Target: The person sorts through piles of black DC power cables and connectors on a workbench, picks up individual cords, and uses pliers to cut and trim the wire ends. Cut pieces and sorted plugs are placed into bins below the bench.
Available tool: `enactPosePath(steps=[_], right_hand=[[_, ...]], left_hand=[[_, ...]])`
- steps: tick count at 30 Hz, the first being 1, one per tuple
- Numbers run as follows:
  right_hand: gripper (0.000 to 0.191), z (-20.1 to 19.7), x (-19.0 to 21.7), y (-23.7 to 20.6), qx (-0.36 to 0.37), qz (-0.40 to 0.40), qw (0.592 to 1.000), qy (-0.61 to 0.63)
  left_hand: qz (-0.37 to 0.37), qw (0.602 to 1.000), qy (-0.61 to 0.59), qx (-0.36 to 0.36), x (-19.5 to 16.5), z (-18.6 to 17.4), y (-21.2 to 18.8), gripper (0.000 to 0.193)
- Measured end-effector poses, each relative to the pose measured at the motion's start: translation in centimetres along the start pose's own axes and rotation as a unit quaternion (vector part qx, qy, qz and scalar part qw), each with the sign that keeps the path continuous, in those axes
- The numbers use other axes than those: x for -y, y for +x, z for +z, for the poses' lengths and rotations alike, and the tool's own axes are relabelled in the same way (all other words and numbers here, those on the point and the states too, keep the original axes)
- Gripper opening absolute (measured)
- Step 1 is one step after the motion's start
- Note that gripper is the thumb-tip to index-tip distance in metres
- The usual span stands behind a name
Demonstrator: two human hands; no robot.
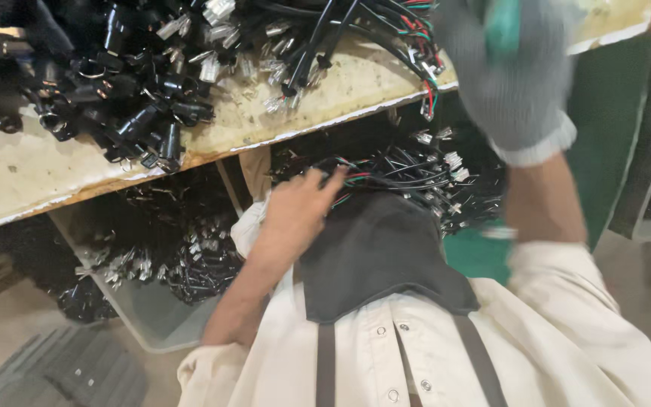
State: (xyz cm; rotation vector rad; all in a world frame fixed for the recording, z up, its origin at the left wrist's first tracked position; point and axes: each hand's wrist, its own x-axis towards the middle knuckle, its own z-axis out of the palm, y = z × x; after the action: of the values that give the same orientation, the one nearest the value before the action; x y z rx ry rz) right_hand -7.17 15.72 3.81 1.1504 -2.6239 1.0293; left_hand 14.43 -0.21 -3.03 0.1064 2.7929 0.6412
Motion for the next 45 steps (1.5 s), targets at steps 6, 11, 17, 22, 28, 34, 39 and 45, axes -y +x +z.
enactPosePath(steps=[6, 11, 17, 22, 28, 34, 39, 45], right_hand=[[0.035, 1.3, -2.3, -9.0, 0.149, -0.016, 0.97, -0.192], [0.024, 2.4, -5.1, -10.4, -0.038, -0.053, 0.984, -0.166], [0.022, 3.5, -5.5, -8.2, 0.042, -0.024, 0.967, -0.252], [0.026, 3.3, -7.9, -7.7, 0.067, -0.018, 0.965, -0.254], [0.01, 2.3, -7.3, -6.0, 0.018, 0.137, 0.984, 0.113], [0.026, 3.3, 2.3, -8.8, -0.039, 0.046, 0.984, 0.169], [0.016, 2.3, 1.0, -7.8, 0.221, -0.254, 0.941, 0.021], [0.01, 4.4, 1.5, -10.5, 0.072, 0.028, 0.965, 0.251]], left_hand=[[0.041, 0.991, -0.097, -0.079, 1.7, 1.1, -2.7, 0.052], [-0.038, 0.946, -0.063, -0.316, 6.0, -2.9, -2.8, 0.031], [-0.088, 0.943, 0.202, -0.249, 13.0, -4.7, -2.1, 0.03], [-0.016, 0.948, 0.028, -0.316, 14.1, -5.7, -1.8, 0.012], [0.051, 0.708, -0.615, -0.344, 8.3, -2.9, -1.0, 0.045], [0.008, 0.693, -0.716, -0.084, 2.0, 0.1, 0.4, 0.041], [0.03, 0.821, -0.561, -0.1, 0.7, -0.6, 1.2, 0.031], [0.015, 0.855, -0.497, -0.15, 0.0, 0.1, 0.9, 0.03]])
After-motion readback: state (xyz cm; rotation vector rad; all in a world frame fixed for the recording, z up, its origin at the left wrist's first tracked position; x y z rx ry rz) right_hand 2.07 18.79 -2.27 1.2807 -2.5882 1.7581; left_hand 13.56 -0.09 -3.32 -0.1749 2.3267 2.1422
